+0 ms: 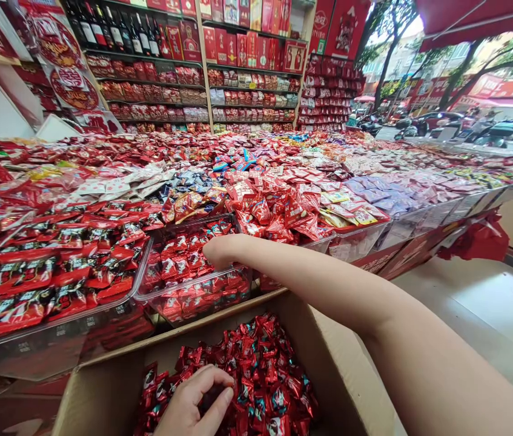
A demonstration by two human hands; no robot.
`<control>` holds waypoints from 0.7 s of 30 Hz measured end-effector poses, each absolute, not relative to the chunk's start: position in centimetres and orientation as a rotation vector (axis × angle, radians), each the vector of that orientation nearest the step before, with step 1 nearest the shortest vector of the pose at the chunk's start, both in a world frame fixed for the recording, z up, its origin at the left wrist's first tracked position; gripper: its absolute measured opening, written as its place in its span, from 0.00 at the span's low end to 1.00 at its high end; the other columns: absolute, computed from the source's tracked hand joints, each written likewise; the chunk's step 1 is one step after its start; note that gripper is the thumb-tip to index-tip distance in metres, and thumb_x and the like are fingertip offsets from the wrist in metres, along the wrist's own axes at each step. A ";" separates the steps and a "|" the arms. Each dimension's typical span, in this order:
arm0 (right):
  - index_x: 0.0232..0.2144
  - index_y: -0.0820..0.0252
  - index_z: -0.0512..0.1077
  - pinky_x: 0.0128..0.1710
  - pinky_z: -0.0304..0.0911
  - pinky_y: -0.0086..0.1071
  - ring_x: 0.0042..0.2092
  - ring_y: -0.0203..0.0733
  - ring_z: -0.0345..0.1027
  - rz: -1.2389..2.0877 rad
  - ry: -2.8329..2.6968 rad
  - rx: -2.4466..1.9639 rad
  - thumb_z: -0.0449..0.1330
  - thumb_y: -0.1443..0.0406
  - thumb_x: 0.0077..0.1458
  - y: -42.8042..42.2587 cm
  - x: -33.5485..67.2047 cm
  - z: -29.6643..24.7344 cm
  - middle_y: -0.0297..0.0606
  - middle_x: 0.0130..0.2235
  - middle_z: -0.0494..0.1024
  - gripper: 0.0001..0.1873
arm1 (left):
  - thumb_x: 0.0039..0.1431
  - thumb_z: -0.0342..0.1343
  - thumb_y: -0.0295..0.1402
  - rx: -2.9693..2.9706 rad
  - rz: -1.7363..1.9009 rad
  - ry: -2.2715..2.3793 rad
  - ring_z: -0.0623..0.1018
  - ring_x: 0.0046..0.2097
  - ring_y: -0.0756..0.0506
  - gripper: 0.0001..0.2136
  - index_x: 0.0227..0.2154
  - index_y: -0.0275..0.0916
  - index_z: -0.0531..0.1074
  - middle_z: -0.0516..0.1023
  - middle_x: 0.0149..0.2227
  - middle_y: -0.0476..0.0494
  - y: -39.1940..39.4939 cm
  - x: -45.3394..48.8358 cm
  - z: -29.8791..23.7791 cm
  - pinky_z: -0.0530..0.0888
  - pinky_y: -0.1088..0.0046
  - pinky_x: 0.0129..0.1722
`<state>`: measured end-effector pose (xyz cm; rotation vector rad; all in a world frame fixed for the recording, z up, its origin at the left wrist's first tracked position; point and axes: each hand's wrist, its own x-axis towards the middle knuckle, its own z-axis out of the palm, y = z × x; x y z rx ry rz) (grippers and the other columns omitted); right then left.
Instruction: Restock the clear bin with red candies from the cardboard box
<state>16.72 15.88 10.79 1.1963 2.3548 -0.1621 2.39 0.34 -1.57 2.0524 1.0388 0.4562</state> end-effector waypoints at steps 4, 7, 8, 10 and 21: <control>0.38 0.71 0.70 0.26 0.54 0.29 0.36 0.44 0.66 -0.170 2.367 1.238 0.53 0.70 0.43 15.6 17.1 11.4 0.47 0.37 0.74 0.17 | 0.53 0.47 0.30 2.066 0.461 1.039 0.73 0.29 0.48 0.06 0.26 0.41 0.69 0.74 0.26 0.48 0.3 2.3 -1.5 0.69 0.77 0.30; 0.36 0.71 0.71 0.27 0.55 0.30 0.36 0.45 0.66 -0.178 2.343 1.225 0.55 0.68 0.43 15.5 17.5 11.6 0.48 0.36 0.74 0.16 | 0.53 0.47 0.30 2.081 0.464 1.028 0.73 0.29 0.48 0.06 0.26 0.40 0.69 0.74 0.27 0.48 0.3 2.3 -1.5 0.69 0.77 0.31; 0.36 0.71 0.71 0.27 0.56 0.30 0.36 0.45 0.67 -0.183 2.323 1.218 0.54 0.68 0.42 15.5 17.6 11.5 0.48 0.35 0.74 0.16 | 0.53 0.47 0.30 2.086 0.463 1.026 0.73 0.29 0.48 0.06 0.26 0.40 0.69 0.74 0.27 0.47 0.2 2.3 -1.5 0.69 0.77 0.31; 0.35 0.71 0.71 0.27 0.57 0.30 0.35 0.45 0.67 -0.179 2.294 1.215 0.54 0.69 0.42 15.7 17.8 11.0 0.48 0.35 0.74 0.16 | 0.53 0.47 0.30 2.093 0.460 1.024 0.73 0.29 0.48 0.06 0.27 0.40 0.69 0.74 0.27 0.47 0.2 2.3 -1.6 0.69 0.77 0.30; 0.34 0.68 0.70 0.28 0.55 0.29 0.34 0.42 0.66 -0.014 2.539 1.459 0.54 0.68 0.46 12.4 18.4 13.5 0.47 0.33 0.73 0.11 | 0.53 0.47 0.31 2.043 0.508 1.077 0.73 0.29 0.48 0.06 0.26 0.41 0.69 0.73 0.26 0.47 0.4 2.1 -2.4 0.69 0.75 0.30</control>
